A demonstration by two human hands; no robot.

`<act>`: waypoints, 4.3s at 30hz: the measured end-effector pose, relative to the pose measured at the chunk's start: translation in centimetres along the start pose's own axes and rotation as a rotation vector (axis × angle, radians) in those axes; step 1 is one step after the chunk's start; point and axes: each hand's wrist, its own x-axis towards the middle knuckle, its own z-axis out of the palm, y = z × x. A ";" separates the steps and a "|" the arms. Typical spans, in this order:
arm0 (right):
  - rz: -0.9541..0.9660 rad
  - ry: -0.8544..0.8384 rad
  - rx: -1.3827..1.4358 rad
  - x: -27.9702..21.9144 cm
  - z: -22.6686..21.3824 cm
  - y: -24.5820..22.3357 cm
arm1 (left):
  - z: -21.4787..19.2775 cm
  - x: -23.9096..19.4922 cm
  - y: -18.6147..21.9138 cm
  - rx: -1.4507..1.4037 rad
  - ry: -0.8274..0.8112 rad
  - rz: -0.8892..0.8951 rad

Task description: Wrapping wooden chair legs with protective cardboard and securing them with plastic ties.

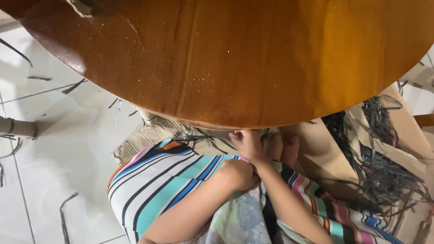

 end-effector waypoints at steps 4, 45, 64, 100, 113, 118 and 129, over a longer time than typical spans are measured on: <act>0.044 0.000 -0.070 -2.3 -9.0 -6.7 | -1.9 -2.0 -1.6 -0.099 0.046 0.025; -0.312 0.896 -0.175 -4.1 -20.9 -5.4 | -6.6 -3.5 -7.0 -0.500 0.674 -0.135; -0.341 0.728 -0.060 -1.5 -18.5 -3.6 | -7.2 -3.4 -5.9 -0.468 1.027 0.052; -0.068 0.326 -0.174 -4.1 -13.3 -3.3 | -6.6 -5.0 -3.4 0.106 1.224 0.388; -0.157 0.277 -0.178 -7.6 -12.7 -5.2 | -7.1 -2.6 -2.0 -0.579 1.035 0.794; -0.249 0.348 -0.095 -6.7 -12.9 -7.3 | -7.1 -2.7 -1.5 -0.635 0.975 0.852; -0.506 0.385 -0.218 -3.9 -13.0 -5.9 | -6.0 -1.6 -2.2 -0.681 0.886 0.446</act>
